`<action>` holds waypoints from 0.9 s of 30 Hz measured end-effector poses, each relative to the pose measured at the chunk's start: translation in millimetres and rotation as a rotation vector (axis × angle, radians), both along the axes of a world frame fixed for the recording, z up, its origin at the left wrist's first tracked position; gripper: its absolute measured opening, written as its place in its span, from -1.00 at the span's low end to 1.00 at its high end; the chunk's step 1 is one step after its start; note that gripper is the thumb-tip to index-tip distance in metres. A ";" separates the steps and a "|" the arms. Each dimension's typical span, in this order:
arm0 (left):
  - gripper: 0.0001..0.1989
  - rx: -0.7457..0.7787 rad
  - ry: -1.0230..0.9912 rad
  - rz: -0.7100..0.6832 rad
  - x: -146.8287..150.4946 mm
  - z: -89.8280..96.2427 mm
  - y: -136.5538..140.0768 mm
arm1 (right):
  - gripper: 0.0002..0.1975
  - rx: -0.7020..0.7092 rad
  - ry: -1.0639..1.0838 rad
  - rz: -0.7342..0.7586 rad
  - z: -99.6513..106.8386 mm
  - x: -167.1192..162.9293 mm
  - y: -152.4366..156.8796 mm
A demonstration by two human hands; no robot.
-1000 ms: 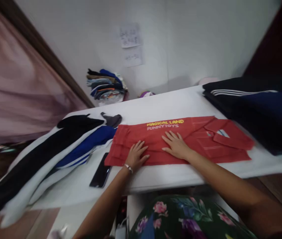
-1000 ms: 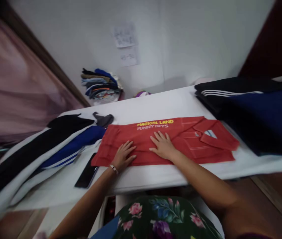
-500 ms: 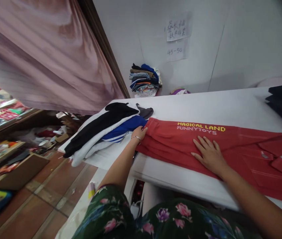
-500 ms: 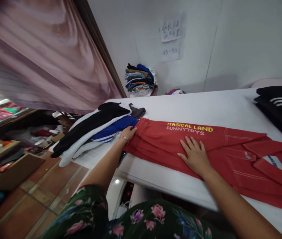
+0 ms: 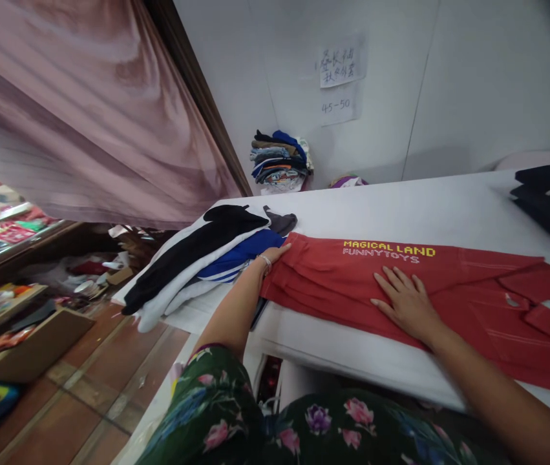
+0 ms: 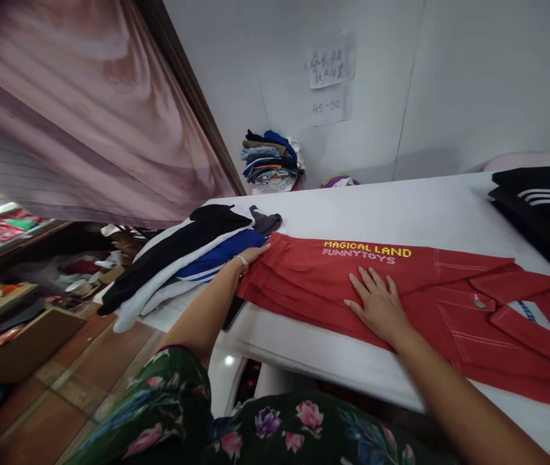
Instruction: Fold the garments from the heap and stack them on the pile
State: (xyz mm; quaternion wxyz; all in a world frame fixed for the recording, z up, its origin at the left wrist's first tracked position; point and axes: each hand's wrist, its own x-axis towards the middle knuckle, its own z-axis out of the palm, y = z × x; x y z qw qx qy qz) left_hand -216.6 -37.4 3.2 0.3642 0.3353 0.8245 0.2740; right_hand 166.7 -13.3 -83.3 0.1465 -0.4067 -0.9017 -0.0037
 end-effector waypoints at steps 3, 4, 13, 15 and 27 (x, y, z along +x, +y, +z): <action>-0.37 -0.009 -0.104 -0.007 1.9 0.2 0.4 | -0.36 -0.005 -0.004 -0.004 1.4 -0.8 -1.4; -0.38 -0.006 -0.119 -0.003 2.1 -0.3 0.8 | -0.36 -0.009 -0.005 -0.006 1.9 -1.0 -1.8; -0.48 -0.012 -0.202 -0.032 4.6 7.4 1.9 | -0.34 -0.170 0.006 -0.054 35.8 -10.3 -0.5; -0.52 -0.004 -0.197 -0.035 5.9 13.7 2.5 | -0.35 -0.142 0.057 -0.060 47.5 -16.3 2.3; -0.61 0.117 -0.083 -0.118 36.6 93.9 6.7 | -0.32 -0.183 -0.045 -0.106 28.2 -30.8 18.4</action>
